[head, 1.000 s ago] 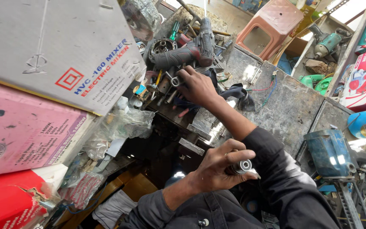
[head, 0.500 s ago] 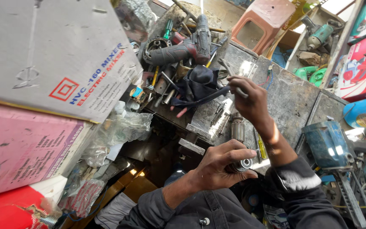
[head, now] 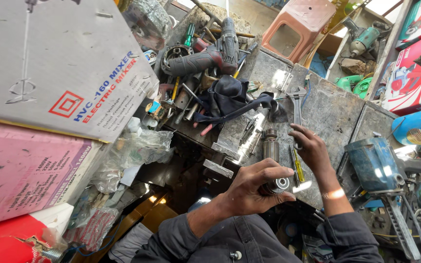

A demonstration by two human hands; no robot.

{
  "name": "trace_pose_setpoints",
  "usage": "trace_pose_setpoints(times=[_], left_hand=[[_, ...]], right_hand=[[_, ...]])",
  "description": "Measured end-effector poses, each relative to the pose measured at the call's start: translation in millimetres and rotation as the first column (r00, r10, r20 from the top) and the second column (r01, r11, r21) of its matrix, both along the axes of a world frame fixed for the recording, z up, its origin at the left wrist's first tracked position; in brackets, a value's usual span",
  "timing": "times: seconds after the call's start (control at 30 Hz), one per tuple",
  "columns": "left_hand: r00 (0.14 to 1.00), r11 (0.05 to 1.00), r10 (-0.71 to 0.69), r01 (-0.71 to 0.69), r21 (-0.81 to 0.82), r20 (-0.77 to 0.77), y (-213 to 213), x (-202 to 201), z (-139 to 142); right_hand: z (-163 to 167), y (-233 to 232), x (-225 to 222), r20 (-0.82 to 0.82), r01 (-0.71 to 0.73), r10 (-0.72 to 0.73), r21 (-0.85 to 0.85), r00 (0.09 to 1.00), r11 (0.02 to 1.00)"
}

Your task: The person works at a cluttered repair bench handling small electric motor armatures and parts. They open a red box of carbon brushes, fit a brush into a motor component, tap parts with a hammer, grip a piece with pliers, and finally hold up and work on a power tool body.

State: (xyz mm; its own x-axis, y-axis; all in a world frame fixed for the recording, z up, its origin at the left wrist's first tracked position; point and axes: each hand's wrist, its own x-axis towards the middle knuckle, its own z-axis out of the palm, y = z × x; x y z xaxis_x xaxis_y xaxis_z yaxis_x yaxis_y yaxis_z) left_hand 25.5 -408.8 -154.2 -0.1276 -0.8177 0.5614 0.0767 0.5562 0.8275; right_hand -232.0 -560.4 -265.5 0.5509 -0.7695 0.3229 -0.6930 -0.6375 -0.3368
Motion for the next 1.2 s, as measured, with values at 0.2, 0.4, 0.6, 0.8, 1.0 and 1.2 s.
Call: trace_pose_setpoints(times=[0.2, 0.4, 0.6, 0.8, 1.0, 1.2], left_hand=[[1.0, 1.0, -0.001, 0.001, 0.014, -0.006, 2, 12, -5], [1.0, 1.0, 0.005, -0.005, 0.015, -0.005, 7, 25, -5], [0.999, 1.0, -0.009, 0.009, 0.007, -0.034, 11, 25, -1], [1.0, 1.0, -0.009, 0.009, 0.004, -0.018, 7, 31, -2], [0.999, 1.0, 0.003, -0.002, 0.011, -0.034, 0, 30, -6], [0.999, 1.0, -0.019, 0.019, 0.007, -0.03, -11, 26, -10]], right_hand=[[3, 4, 7, -0.32, -0.021, 0.042, 0.069, 0.946, 0.997], [47, -22, 66, 0.141, 0.007, 0.001, -0.058, 0.99, 0.998], [62, -74, 174, 0.216, -0.153, 0.127, 0.106, 0.968, 0.983], [48, -60, 193, 0.019, -0.018, 0.025, -0.291, 0.999, 0.956], [65, -17, 190, -0.336, -0.15, 0.078, -0.193, 0.938, 0.97], [91, -53, 189, -0.111, 0.216, -0.19, 0.65, 0.975, 0.729]])
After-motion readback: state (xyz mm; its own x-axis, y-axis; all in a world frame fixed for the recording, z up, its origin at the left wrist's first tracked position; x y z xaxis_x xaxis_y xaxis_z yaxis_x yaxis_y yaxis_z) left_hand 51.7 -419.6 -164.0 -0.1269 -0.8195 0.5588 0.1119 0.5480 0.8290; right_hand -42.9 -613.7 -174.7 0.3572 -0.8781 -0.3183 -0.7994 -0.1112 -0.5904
